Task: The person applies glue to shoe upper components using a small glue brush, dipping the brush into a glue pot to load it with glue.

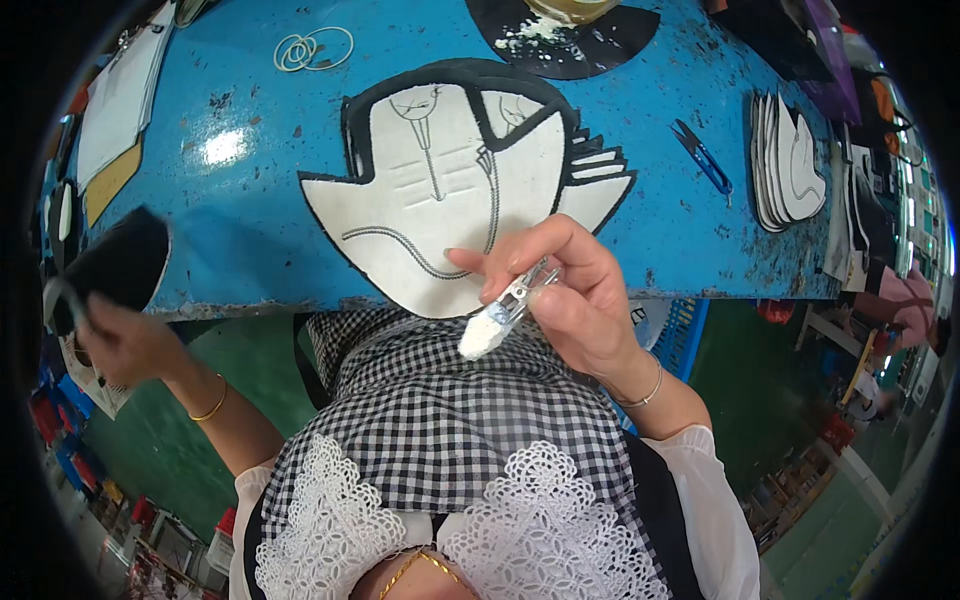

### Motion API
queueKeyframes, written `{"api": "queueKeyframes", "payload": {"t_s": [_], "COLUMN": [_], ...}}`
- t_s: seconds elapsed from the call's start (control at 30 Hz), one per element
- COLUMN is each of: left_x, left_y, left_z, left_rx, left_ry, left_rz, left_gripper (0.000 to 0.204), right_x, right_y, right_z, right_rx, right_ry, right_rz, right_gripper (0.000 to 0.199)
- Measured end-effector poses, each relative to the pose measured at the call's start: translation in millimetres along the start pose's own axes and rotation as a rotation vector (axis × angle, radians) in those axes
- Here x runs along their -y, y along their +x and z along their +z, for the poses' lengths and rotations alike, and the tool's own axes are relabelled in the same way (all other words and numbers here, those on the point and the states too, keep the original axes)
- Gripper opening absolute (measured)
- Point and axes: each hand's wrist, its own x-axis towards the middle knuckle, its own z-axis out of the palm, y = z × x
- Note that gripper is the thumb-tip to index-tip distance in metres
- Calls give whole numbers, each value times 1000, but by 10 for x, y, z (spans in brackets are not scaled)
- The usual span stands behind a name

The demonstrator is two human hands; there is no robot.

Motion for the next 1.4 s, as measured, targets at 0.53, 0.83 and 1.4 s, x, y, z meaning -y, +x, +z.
{"api": "queueKeyframes", "payload": {"t_s": [0.53, 0.83, 1.4], "left_x": [-1898, -2085, -2170], "left_y": [-386, -175, -513], "left_z": [-569, -576, -448], "left_rx": [968, 990, 778], "left_ry": [-1204, -1210, -1382], "left_rz": [816, 812, 800], "left_gripper": [31, 43, 33], "right_x": [880, 1182, 1152], "right_y": [724, 1860, 1621], "right_z": [-523, -1441, -1297], "right_rx": [-310, -396, -241], "right_ry": [-462, -1565, -1710], "right_rz": [-378, -624, -615], "right_gripper": [28, 23, 21]}}
